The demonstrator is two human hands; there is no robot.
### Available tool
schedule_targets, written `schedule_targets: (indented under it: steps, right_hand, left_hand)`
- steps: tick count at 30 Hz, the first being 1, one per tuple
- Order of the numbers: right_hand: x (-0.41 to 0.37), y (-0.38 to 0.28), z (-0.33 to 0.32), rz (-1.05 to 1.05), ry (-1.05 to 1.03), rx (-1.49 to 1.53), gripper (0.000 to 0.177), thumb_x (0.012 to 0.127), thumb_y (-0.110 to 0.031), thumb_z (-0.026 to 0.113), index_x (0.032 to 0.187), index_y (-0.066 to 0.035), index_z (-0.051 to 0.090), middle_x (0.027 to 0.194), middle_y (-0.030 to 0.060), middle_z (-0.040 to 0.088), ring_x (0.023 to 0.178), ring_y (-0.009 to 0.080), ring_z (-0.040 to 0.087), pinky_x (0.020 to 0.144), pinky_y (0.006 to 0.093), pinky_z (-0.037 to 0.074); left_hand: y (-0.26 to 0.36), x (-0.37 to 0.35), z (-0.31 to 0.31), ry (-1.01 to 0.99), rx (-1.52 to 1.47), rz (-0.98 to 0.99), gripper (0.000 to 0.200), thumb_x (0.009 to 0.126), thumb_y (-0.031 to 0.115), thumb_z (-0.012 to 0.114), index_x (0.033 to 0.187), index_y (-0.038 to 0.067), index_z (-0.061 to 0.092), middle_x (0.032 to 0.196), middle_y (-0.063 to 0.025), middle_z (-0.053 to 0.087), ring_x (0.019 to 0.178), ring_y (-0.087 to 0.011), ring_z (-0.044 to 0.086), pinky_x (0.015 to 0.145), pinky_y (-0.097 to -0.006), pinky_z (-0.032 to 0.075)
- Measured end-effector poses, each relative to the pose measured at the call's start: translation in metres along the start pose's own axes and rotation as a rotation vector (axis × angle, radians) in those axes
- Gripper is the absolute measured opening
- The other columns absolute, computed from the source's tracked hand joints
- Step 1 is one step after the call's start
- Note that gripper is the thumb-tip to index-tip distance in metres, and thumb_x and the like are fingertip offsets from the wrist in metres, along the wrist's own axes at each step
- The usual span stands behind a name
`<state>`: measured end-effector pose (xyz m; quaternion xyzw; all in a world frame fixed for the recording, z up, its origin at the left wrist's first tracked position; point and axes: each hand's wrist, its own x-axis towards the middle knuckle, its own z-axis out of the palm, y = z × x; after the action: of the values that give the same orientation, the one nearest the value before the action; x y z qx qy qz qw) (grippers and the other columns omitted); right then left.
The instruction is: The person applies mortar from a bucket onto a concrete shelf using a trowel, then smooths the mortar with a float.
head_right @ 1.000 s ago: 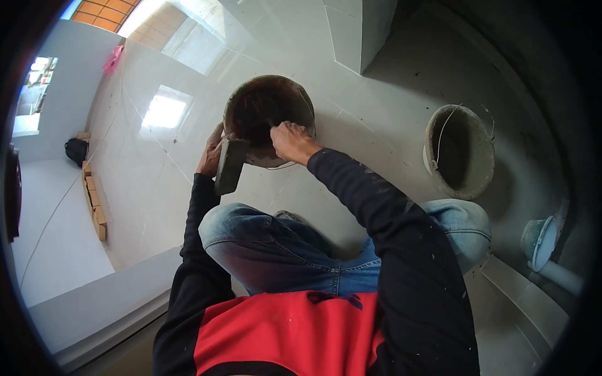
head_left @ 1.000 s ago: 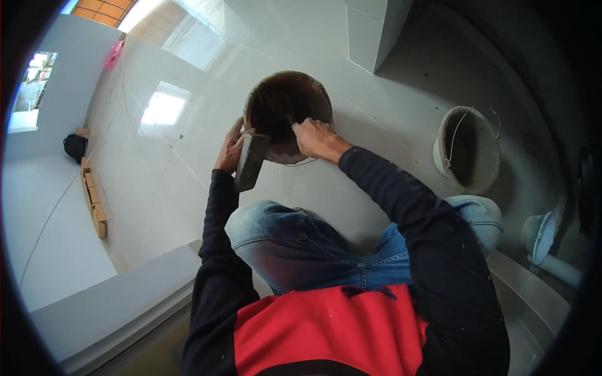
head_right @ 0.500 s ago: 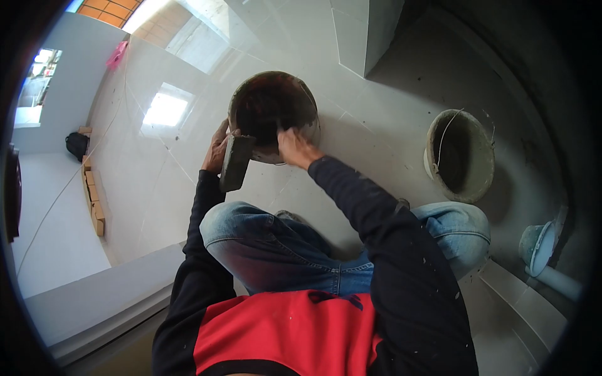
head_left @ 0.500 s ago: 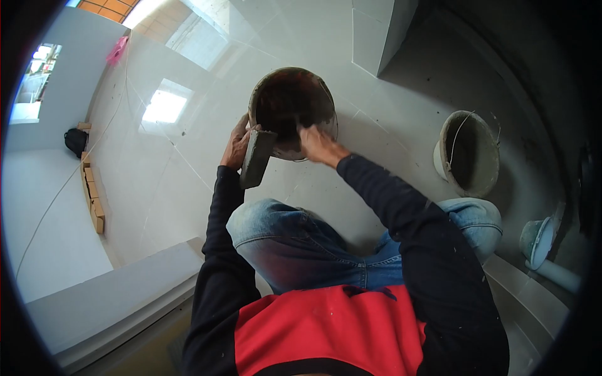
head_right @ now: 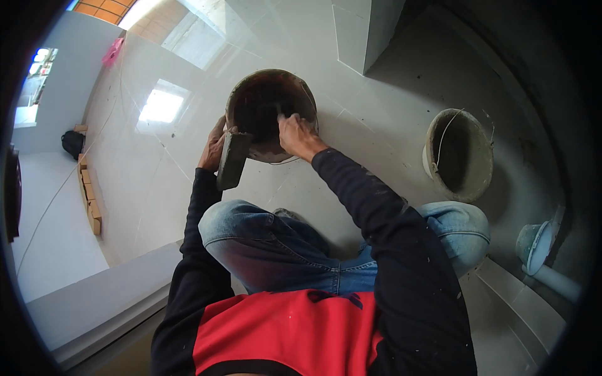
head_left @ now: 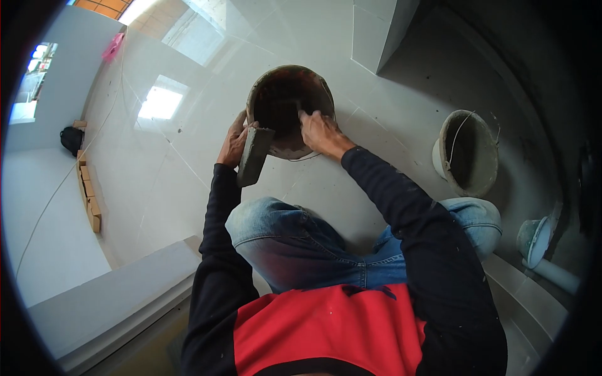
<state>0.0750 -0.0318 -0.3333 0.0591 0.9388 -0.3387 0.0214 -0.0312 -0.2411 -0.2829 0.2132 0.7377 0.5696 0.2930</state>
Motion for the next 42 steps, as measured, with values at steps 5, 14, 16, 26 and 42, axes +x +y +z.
schedule_targets:
  steps: [5, 14, 16, 26, 42]
  right_hand:
    - [-0.013, -0.002, 0.02, -0.012, 0.012, -0.08, 0.025, 0.088, -0.01, 0.046, 0.107, 0.003, 0.057, 0.088, 0.0317, 0.062, 0.084, 0.0455, 0.064, 0.074, 0.0495, 0.053]
    - [0.002, -0.008, -0.002, -0.022, 0.085, -0.228, 0.018, 0.087, -0.009, 0.049, 0.098, 0.004, 0.056, 0.088, 0.0257, 0.062, 0.085, 0.0404, 0.065, 0.069, 0.0446, 0.055]
    - [-0.002, -0.007, 0.008, 0.017, -0.015, -0.193, 0.02, 0.086, -0.009, 0.05, 0.098, 0.005, 0.057, 0.09, 0.0276, 0.062, 0.085, 0.0395, 0.066, 0.07, 0.0433, 0.056]
    - [-0.002, 0.002, 0.056, -0.09, -0.21, -0.149, 0.015, 0.07, -0.012, 0.065, 0.076, 0.001, 0.071, 0.083, 0.0216, 0.068, 0.082, 0.0346, 0.069, 0.072, 0.0391, 0.056]
    - [-0.005, 0.002, 0.036, 0.095, -0.393, 0.601, 0.017, 0.087, -0.01, 0.044, 0.073, 0.0, 0.048, 0.056, 0.0099, 0.046, 0.046, 0.0197, 0.051, 0.041, 0.038, 0.041]
  left_hand:
    - [-0.01, 0.004, -0.004, 0.033, 0.043, 0.041, 0.053, 0.095, 0.029, 0.055, 0.139, 0.005, 0.038, 0.097, -0.0132, 0.067, 0.081, -0.0139, 0.062, 0.072, -0.0284, 0.049]
    - [-0.002, -0.006, -0.002, 0.022, 0.033, -0.016, 0.055, 0.094, 0.03, 0.056, 0.139, 0.005, 0.038, 0.096, -0.0119, 0.066, 0.081, -0.0123, 0.06, 0.072, -0.028, 0.049]
    - [-0.009, -0.003, -0.004, 0.017, -0.011, -0.01, 0.055, 0.094, 0.031, 0.057, 0.139, 0.004, 0.038, 0.097, -0.012, 0.065, 0.081, -0.0123, 0.06, 0.072, -0.0279, 0.049]
    - [-0.016, -0.002, 0.0, -0.025, -0.031, 0.047, 0.055, 0.094, 0.029, 0.058, 0.139, 0.005, 0.039, 0.097, -0.0111, 0.065, 0.082, -0.0108, 0.06, 0.07, -0.0266, 0.048]
    - [-0.032, -0.013, -0.009, -0.026, -0.222, -0.04, 0.057, 0.094, 0.022, 0.058, 0.143, 0.006, 0.034, 0.091, -0.0041, 0.063, 0.078, -0.0072, 0.059, 0.067, -0.0223, 0.047]
